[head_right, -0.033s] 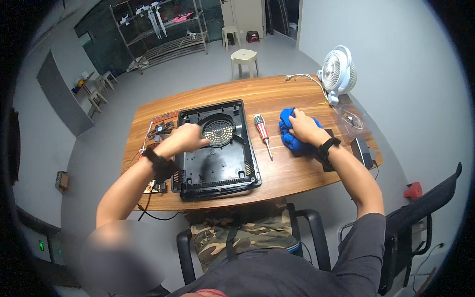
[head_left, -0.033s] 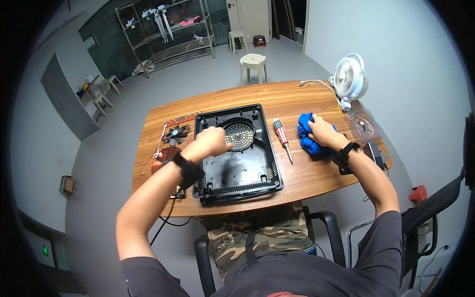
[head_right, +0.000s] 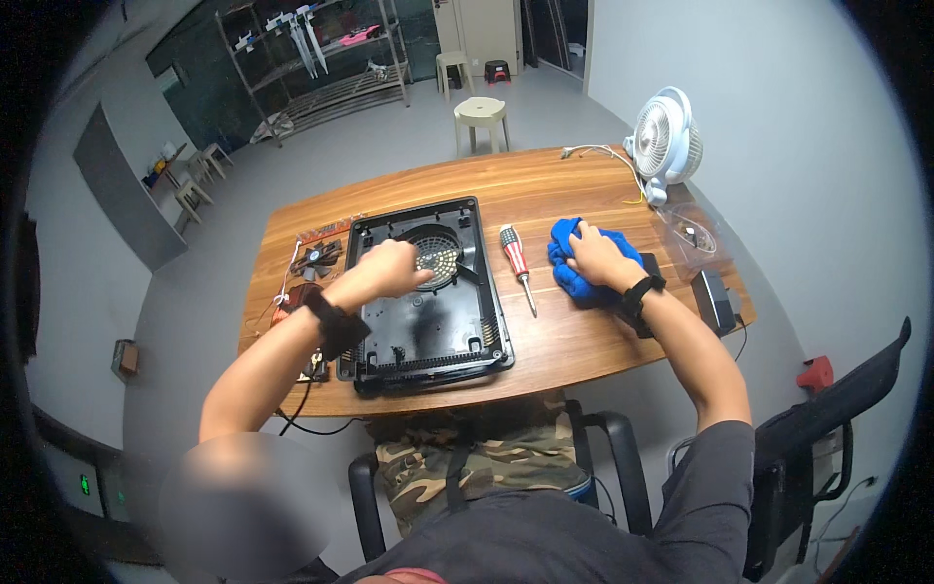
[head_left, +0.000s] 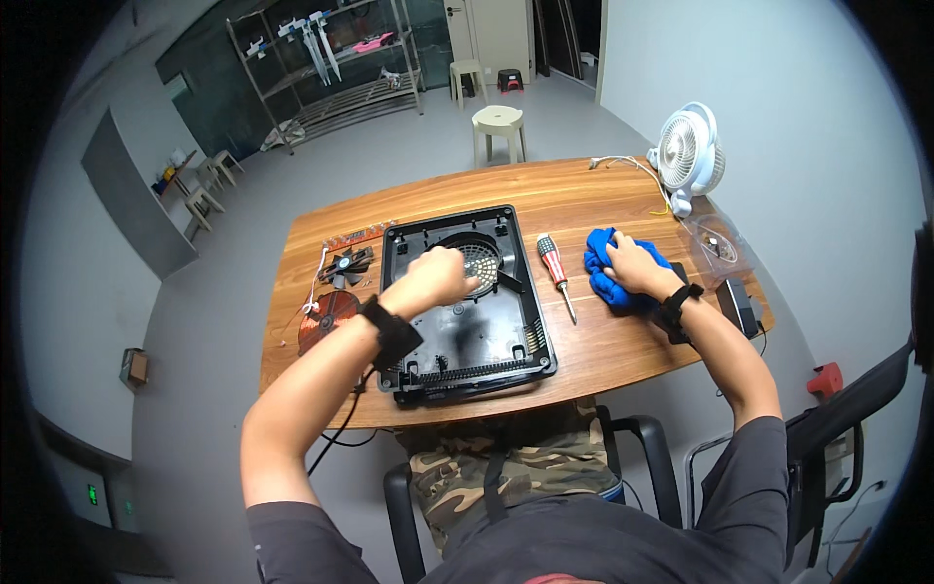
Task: The person wipes the interior and exterior of a black plastic device casing with a blue cloth, then places a copper-colored circular component inside and secures it with a screwdriver. The person continues to tighten screws on the component within the casing.
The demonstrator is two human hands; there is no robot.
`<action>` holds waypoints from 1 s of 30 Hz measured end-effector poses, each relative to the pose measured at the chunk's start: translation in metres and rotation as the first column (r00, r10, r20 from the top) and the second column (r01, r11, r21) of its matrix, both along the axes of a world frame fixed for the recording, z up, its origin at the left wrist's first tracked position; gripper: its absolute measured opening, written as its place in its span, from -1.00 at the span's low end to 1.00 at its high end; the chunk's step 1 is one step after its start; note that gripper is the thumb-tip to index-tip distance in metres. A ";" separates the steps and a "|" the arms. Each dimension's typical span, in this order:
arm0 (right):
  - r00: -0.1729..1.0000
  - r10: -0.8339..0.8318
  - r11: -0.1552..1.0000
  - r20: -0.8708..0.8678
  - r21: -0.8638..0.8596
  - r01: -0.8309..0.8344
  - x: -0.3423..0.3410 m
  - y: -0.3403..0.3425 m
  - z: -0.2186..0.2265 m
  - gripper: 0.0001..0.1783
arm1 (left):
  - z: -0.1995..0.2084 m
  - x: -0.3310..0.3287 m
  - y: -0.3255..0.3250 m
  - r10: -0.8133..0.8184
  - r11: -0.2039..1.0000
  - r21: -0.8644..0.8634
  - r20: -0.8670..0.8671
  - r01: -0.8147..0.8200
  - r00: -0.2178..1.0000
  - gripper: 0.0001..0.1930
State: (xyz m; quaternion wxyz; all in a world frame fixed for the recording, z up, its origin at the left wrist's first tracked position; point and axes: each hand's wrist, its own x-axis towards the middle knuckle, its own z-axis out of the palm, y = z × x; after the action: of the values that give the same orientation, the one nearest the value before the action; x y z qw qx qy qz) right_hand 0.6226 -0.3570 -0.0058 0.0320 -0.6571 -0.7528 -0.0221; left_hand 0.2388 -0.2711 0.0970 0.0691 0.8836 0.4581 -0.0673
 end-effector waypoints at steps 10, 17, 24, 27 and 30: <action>0.997 -0.071 0.989 0.000 -0.131 0.070 -0.002 0.010 -0.026 -0.40 | -0.051 0.089 0.001 0.051 0.998 -0.043 0.014 -0.050 0.999 -0.05; 0.996 -0.085 0.992 -0.026 -0.095 0.082 0.001 0.002 -0.026 -0.40 | -0.050 0.114 0.008 0.078 0.988 -0.125 -0.068 -0.086 0.995 -0.10; 0.996 -0.090 0.993 -0.024 -0.077 0.088 0.000 0.003 -0.027 -0.40 | -0.042 0.119 0.006 0.035 0.999 -0.019 -0.071 -0.037 0.997 -0.28; 0.996 -0.092 0.993 -0.012 -0.081 0.091 -0.002 0.001 -0.024 -0.39 | -0.038 0.118 0.004 0.042 0.999 -0.008 -0.018 -0.042 0.999 -0.31; 0.996 -0.093 0.993 -0.007 -0.073 0.092 0.001 0.001 -0.027 -0.38 | -0.021 0.112 0.004 0.066 0.998 0.010 0.039 -0.066 0.997 -0.33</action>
State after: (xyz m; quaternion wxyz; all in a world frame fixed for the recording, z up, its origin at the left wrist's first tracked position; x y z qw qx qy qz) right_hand 0.6236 -0.3556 -0.0324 0.0109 -0.6921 -0.7217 0.0071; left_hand 0.3510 -0.2670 0.0759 0.0749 0.8695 0.4861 -0.0453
